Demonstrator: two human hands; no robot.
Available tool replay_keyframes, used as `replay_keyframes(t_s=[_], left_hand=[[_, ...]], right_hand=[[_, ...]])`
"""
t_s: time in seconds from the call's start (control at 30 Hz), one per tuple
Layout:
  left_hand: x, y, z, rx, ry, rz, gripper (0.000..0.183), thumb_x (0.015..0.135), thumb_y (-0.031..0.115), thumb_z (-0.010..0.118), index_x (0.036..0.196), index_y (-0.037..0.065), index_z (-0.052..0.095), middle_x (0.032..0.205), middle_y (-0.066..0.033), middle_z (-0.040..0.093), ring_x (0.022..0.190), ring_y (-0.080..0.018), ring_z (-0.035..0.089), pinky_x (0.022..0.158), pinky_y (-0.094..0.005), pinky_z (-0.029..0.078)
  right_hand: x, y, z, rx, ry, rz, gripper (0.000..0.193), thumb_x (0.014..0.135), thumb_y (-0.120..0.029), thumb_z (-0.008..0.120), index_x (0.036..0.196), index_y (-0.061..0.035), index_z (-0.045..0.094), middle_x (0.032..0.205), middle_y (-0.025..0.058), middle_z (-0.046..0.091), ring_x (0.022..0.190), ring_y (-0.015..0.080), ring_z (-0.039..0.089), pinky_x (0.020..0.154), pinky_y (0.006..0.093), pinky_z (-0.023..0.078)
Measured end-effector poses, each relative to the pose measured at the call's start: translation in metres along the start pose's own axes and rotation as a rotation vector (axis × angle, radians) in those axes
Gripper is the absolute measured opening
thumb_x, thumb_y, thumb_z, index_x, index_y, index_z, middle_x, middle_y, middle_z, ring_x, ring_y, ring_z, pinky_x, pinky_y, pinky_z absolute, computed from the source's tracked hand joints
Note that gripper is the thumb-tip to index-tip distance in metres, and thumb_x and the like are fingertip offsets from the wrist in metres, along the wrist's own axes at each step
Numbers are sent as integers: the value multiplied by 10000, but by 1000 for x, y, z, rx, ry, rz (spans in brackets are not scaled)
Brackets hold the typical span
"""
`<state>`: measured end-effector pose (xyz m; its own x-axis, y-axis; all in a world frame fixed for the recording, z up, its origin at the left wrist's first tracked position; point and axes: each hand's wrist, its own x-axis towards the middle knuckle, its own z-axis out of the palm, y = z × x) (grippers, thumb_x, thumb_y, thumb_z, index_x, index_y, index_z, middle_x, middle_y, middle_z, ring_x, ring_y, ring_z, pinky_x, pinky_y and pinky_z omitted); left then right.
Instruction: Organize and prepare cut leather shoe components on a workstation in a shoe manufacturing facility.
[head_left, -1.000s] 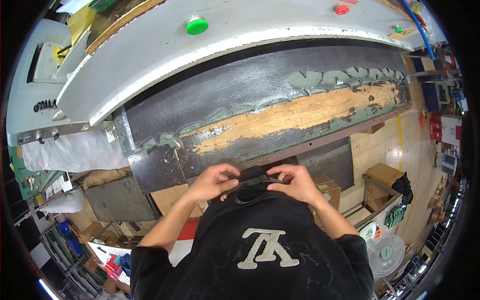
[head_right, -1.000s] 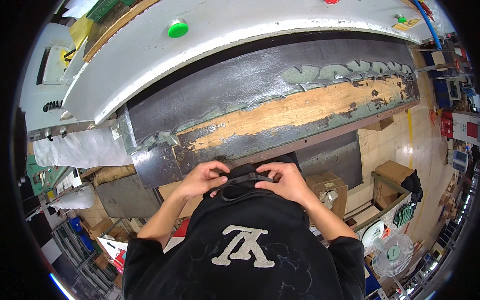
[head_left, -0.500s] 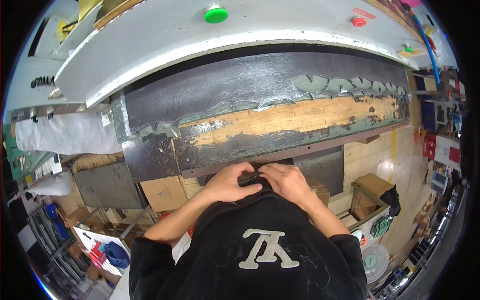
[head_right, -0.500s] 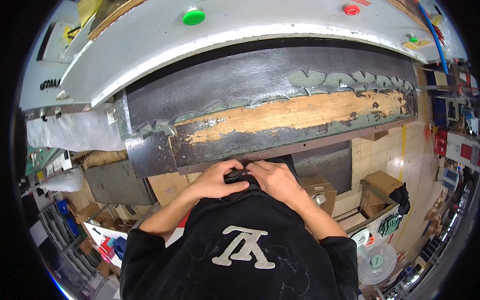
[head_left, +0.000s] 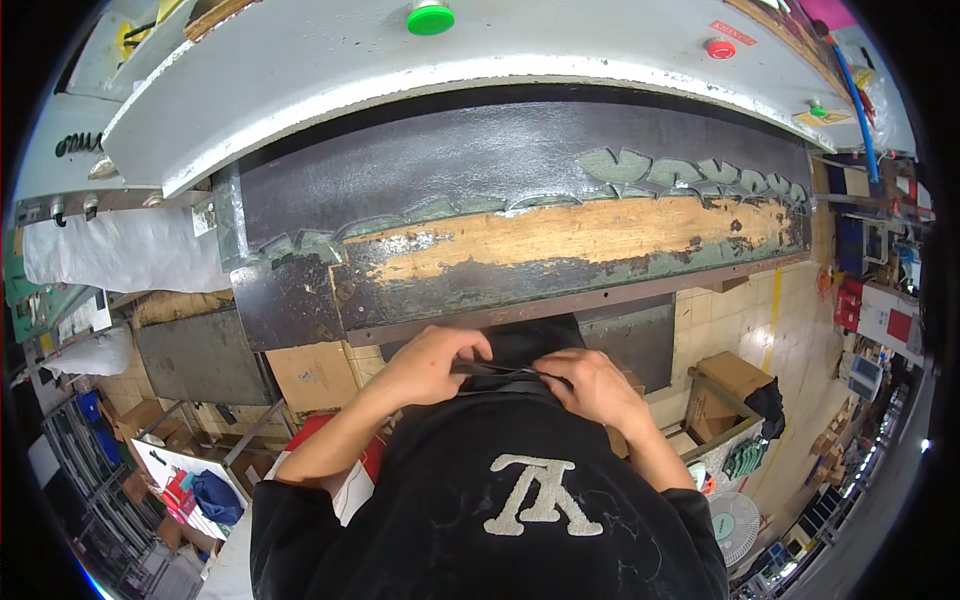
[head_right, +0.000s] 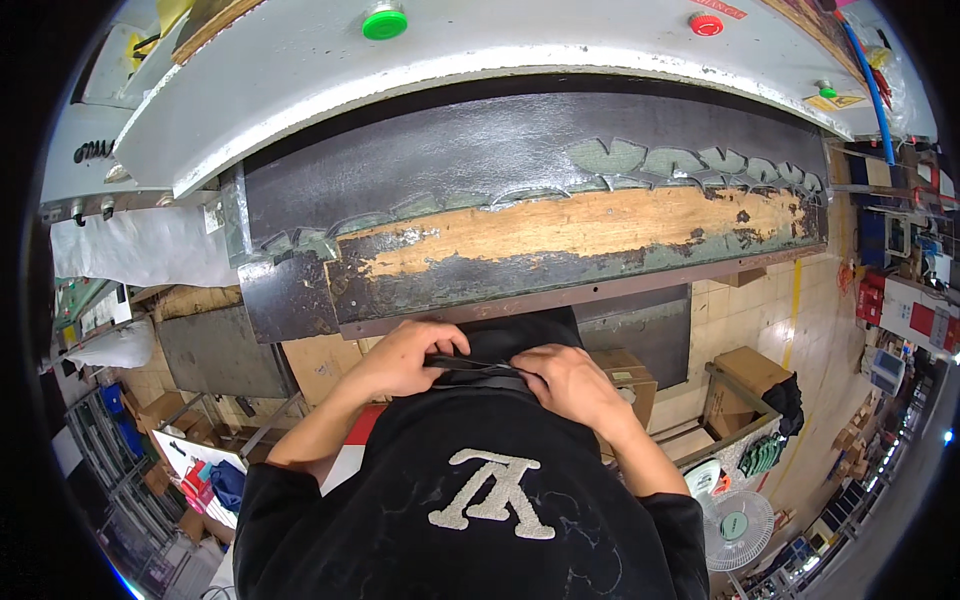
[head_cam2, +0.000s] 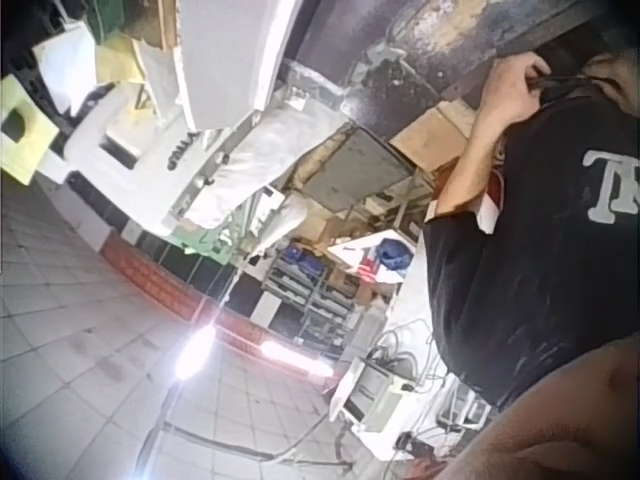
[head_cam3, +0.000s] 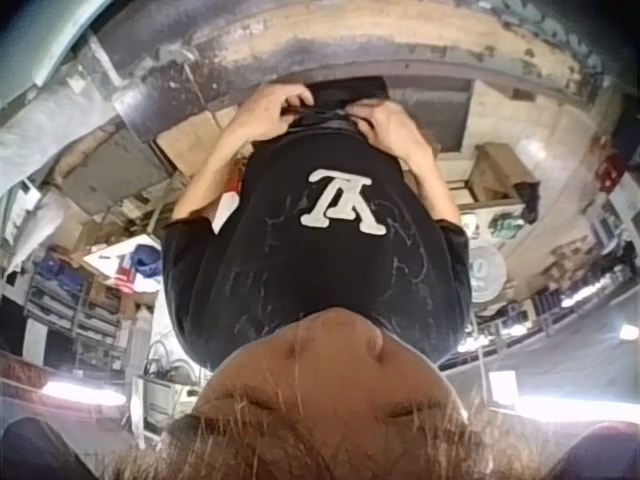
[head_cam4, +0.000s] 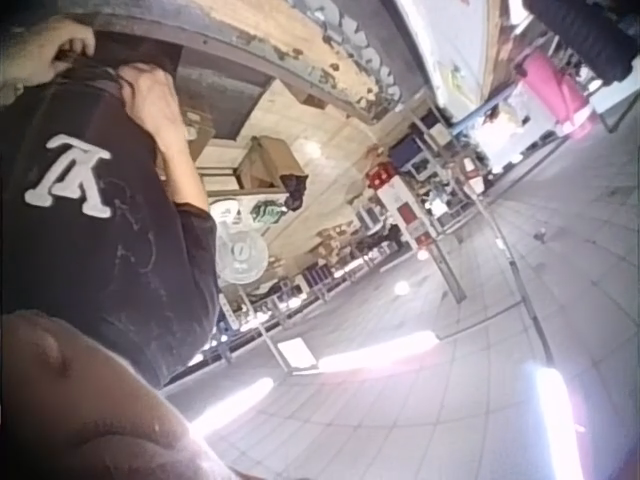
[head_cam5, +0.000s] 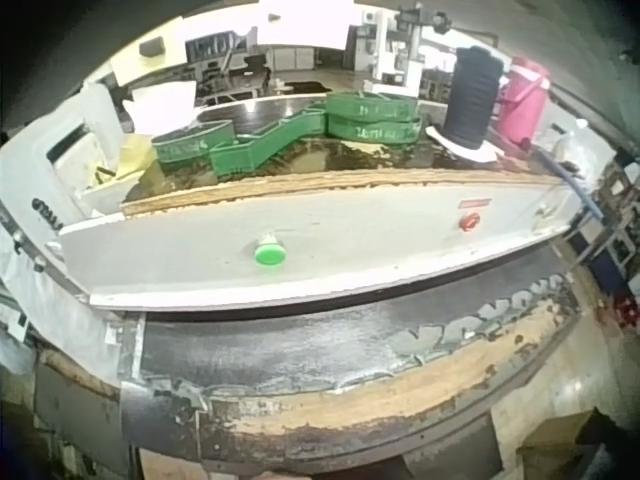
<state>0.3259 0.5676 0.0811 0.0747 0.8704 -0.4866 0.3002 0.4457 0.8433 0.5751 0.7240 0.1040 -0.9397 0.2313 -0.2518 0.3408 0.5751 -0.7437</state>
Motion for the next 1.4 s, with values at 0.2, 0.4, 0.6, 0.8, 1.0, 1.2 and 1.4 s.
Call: replay_keyframes(t_s=[0.2, 0.4, 0.6, 0.8, 1.0, 1.2, 1.4], left_hand=[[-8, -23, 27, -430, -153, 112, 314, 841, -6, 739, 1148, 22, 683, 968, -116, 749, 861, -253, 730, 831, -379, 561], [19, 9, 61, -223, 176, 217, 270, 799, -61, 699, 1043, 47, 666, 891, -121, 712, 719, -220, 691, 679, -354, 530], [32, 24, 65, -336, -242, 238, 511, 834, 133, 842, 1281, 72, 601, 949, -60, 672, 884, -154, 649, 780, -339, 503], [33, 36, 71, -189, -297, 301, 571, 874, 63, 785, 1409, 83, 587, 1214, -120, 688, 1182, -335, 657, 1035, -449, 506], [39, 77, 121, -12, -59, 305, 543, 864, -22, 724, 1381, 121, 637, 1178, -171, 667, 1100, -403, 659, 917, -455, 546], [44, 67, 194, -681, 34, 2, 405, 968, -90, 704, 1342, 67, 699, 1138, 20, 744, 868, -23, 605, 753, -225, 512], [73, 89, 217, -708, -188, -88, 522, 935, -79, 749, 1415, 52, 591, 991, 24, 705, 775, -18, 555, 662, -193, 433]], right_hand=[[-31, -21, 0, 279, 97, 346, 347, 877, -107, 825, 1203, -27, 737, 1007, 148, 746, 887, 348, 744, 795, 402, 595], [-60, -7, -7, 357, -21, 312, 388, 864, -153, 863, 1208, -39, 725, 1016, 142, 716, 886, 324, 724, 751, 386, 574], [-88, 7, 13, 75, 296, 434, 398, 766, 16, 823, 1150, -29, 727, 1016, 143, 721, 891, 336, 740, 762, 419, 591], [-95, 26, -25, 236, 22, 297, 397, 828, -17, 809, 1216, -45, 728, 1006, 153, 729, 909, 346, 741, 824, 436, 609], [-120, 65, -46, 171, 174, 91, 331, 858, -75, 834, 1183, -56, 778, 963, 153, 723, 852, 321, 725, 735, 410, 591], [-144, 114, -75, 353, -4, 108, 369, 856, -206, 876, 1184, -69, 780, 949, 129, 726, 807, 276, 710, 739, 385, 566], [-165, 148, -78, 424, -118, -27, 345, 841, -141, 859, 1170, -67, 783, 915, 121, 707, 813, 265, 690, 744, 380, 559]])
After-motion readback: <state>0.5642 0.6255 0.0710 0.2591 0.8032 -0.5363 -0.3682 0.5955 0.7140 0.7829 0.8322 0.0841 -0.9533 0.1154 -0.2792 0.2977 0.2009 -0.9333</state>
